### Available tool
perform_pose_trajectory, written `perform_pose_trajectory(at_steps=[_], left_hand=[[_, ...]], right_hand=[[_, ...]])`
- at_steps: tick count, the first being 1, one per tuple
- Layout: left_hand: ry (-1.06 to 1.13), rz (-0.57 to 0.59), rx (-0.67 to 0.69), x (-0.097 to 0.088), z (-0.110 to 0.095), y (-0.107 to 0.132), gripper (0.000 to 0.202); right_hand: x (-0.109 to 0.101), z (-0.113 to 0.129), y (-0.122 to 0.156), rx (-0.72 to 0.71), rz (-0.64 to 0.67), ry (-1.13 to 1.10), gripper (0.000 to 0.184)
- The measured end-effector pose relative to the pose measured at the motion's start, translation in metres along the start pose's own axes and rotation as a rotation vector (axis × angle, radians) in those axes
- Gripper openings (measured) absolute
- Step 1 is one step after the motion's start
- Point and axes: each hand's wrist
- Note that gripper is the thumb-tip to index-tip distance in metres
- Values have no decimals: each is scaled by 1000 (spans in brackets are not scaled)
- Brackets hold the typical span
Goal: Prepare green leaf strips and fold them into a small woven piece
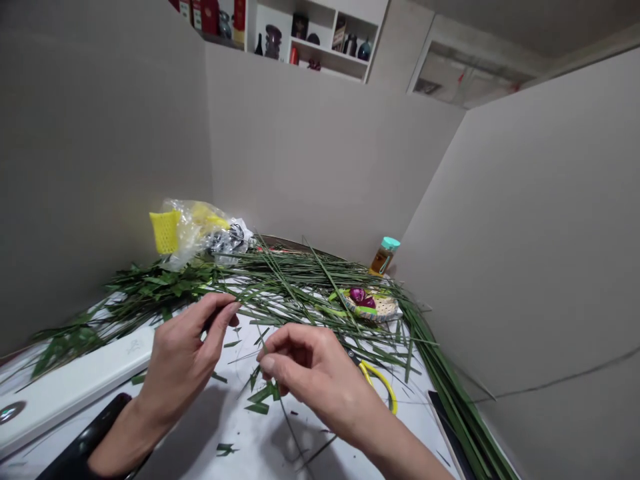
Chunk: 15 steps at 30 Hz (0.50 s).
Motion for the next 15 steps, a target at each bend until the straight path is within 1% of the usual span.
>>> perform_pose_trajectory(at_steps=[2, 4, 7, 10, 15], left_hand=[[6, -35, -8, 4, -2, -3, 10], [25, -61, -39, 9, -4, -3, 11], [77, -71, -110, 14, -7, 0, 12], [154, -76, -174, 18, -11, 3, 9], [245, -60, -237, 22, -20, 5, 7]], right_hand=[[2, 3, -4, -28, 9, -164, 19], [5, 4, -8, -70, -2, -265, 21], [7, 3, -12, -124, -18, -345, 17], [11, 0, -13, -152, -16, -397, 17], [18, -3, -13, -182, 0, -494, 17]])
Point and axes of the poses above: each hand's wrist, its own y-axis away from the middle knuckle, its own x-axis out of the palm, z = x × y, and after that the axes turned 9 degrees about x, right-handed
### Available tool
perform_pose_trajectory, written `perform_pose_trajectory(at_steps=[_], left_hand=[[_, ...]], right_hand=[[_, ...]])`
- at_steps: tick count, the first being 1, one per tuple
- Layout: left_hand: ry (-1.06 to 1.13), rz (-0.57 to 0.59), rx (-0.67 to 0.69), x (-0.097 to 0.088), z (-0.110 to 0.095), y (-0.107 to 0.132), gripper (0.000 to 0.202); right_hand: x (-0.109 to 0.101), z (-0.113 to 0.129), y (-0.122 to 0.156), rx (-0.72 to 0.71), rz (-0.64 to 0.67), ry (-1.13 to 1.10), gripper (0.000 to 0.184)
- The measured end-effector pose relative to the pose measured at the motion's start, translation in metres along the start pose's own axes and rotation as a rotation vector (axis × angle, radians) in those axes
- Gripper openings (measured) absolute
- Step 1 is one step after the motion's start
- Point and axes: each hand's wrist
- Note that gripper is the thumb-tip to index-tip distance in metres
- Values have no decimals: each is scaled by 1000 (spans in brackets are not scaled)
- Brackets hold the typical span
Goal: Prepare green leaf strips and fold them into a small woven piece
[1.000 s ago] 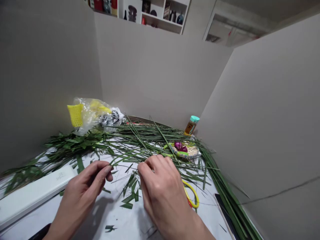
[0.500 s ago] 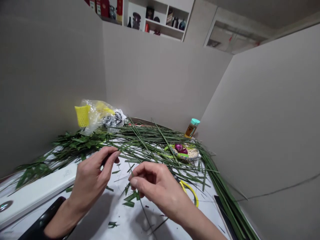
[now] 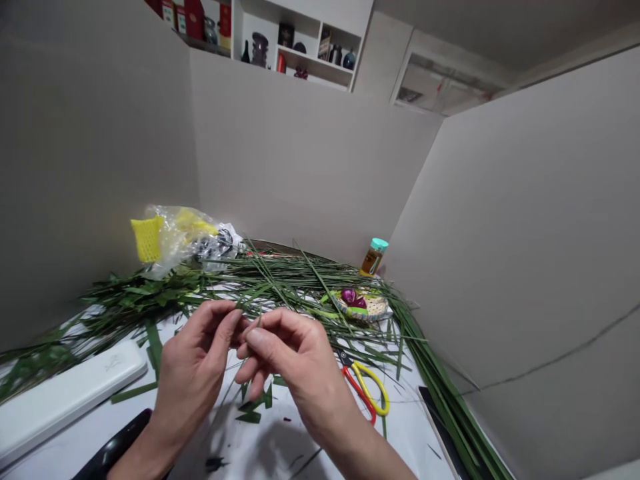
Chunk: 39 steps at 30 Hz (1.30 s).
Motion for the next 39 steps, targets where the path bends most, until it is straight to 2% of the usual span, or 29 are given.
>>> perform_pose_trajectory(at_steps=[6, 11, 19, 26, 30, 36, 39], left_hand=[[81, 93, -61, 5, -4, 9, 9], [345, 202, -272, 10, 4, 11, 8], [354, 243, -443, 16, 14, 11, 4], [311, 307, -476, 13, 18, 16, 3], [328, 348, -497, 12, 20, 18, 9], [398, 319, -532, 15, 20, 19, 12], [422, 341, -536, 14, 21, 19, 10]], right_hand=[[-1, -4, 0, -46, -123, 73, 15], [-10, -10, -1, -61, -241, 198, 10], [-28, -27, -3, -71, -378, 367, 12], [-36, -29, -1, -69, -404, 409, 10], [-38, -30, -1, -89, -412, 433, 10], [-41, -32, 0, -157, -392, 477, 12], [-42, -31, 0, -178, -381, 501, 13]])
Point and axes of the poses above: each hand's wrist, its own y-axis away from the middle knuckle, its own x-axis out of the palm, z = x × y, and after that the axes turned 9 degrees about x, right-handed
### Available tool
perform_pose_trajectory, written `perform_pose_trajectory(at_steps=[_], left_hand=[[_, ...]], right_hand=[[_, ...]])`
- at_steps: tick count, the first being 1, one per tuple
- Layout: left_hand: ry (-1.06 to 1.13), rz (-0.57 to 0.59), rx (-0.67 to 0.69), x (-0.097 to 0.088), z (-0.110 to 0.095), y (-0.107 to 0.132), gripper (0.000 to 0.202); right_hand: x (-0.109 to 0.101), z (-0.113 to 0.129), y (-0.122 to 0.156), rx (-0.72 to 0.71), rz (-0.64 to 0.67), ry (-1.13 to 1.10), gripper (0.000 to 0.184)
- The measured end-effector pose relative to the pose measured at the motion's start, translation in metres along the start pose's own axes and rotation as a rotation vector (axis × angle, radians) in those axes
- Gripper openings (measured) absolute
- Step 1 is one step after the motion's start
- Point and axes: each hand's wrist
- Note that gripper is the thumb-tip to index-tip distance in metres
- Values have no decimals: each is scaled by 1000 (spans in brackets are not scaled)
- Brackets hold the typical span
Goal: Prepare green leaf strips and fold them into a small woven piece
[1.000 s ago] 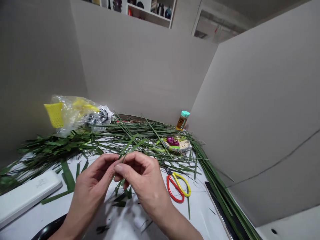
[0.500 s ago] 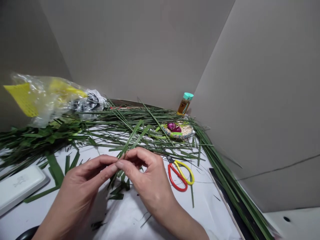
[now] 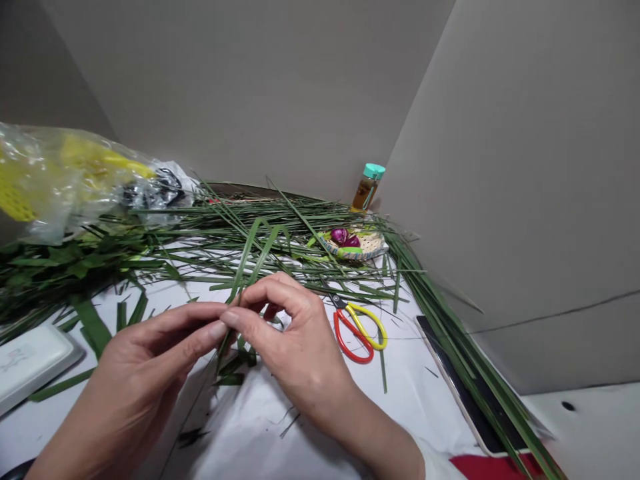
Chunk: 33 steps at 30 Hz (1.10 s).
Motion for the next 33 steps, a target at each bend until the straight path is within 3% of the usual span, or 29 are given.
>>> perform_pose_trajectory(at_steps=[5, 11, 24, 33], left_hand=[[14, 40, 30, -4, 1, 0, 12], [57, 112, -31, -8, 0, 0, 18], [39, 109, -92, -9, -6, 2, 24], [150, 116, -148, -3, -9, 4, 25]], right_hand=[[-2, 2, -3, -12, 5, 26, 13], [-5, 4, -2, -48, 24, 67, 12], [-5, 1, -1, -100, -15, 129, 13], [-6, -1, -3, -115, -26, 100, 15]])
Point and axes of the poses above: each hand's wrist, its own y-axis away from the middle knuckle, its own x-axis out of the palm, z = x × y, and after that the axes turned 9 degrees about x, right-handed
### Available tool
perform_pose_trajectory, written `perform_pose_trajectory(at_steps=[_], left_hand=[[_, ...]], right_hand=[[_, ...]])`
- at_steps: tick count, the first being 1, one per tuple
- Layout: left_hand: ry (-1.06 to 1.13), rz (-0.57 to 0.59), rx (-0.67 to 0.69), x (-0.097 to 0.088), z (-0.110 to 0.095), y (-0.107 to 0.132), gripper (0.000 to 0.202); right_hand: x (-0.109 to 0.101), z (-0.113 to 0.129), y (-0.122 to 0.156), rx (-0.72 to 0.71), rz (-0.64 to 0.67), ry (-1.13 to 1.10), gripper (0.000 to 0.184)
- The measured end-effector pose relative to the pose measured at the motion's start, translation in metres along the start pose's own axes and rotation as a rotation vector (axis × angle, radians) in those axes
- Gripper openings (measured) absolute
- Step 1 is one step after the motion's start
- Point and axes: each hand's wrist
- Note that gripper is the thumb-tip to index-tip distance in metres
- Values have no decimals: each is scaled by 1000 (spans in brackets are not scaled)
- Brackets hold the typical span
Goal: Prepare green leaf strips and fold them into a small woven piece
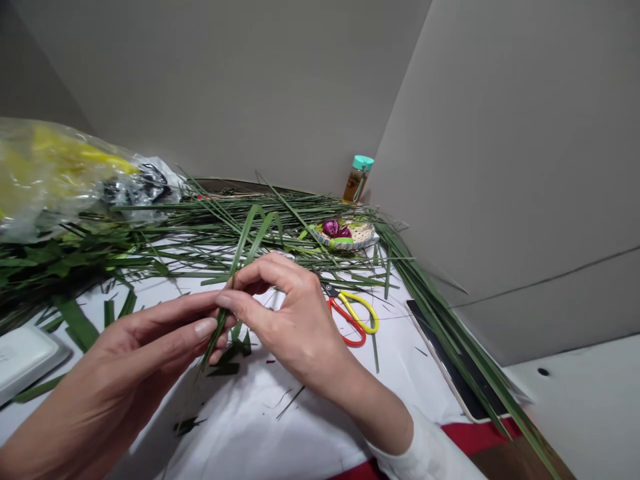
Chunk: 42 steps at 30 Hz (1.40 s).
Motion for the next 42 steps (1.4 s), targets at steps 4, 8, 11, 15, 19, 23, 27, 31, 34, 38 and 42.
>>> perform_pose_trajectory(at_steps=[4, 8, 11, 15, 19, 23, 27, 31, 34, 38, 42], left_hand=[[-29, -4, 20, -1, 0, 0, 22], [-71, 1, 29, -3, 3, -1, 24], [-51, -7, 19, -2, 3, 0, 25], [33, -8, -73, 1, -4, 4, 22], [101, 10, -149, 4, -11, 4, 22], [152, 25, -185, 4, -11, 1, 28], [193, 30, -224, 3, -10, 1, 30], [220, 0, -232, 1, -9, 3, 29], [220, -9, -244, 0, -8, 3, 31], [204, -20, -264, 0, -7, 2, 32], [177, -56, -254, 3, -10, 2, 30]], right_hand=[[1, 2, 0, -13, 7, 6, 15], [1, 2, 2, -19, 6, 25, 15], [1, 2, 2, -15, 10, 39, 15], [-3, 2, 1, -14, 43, 47, 16], [-7, 1, -2, 4, 104, -26, 14], [-7, -1, -3, 55, 145, -108, 14], [-6, -3, -3, 114, 179, -190, 13], [-7, -3, -4, 104, 183, -203, 13], [-7, -2, -5, 111, 204, -235, 15], [-7, -1, -5, 110, 218, -258, 17], [-8, 0, -4, 95, 221, -196, 15]])
Point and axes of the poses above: each hand's wrist, its own y-axis away from the middle knuckle, its own x-axis out of the palm, z = x × y, and after that the axes turned 9 degrees about x, right-handed
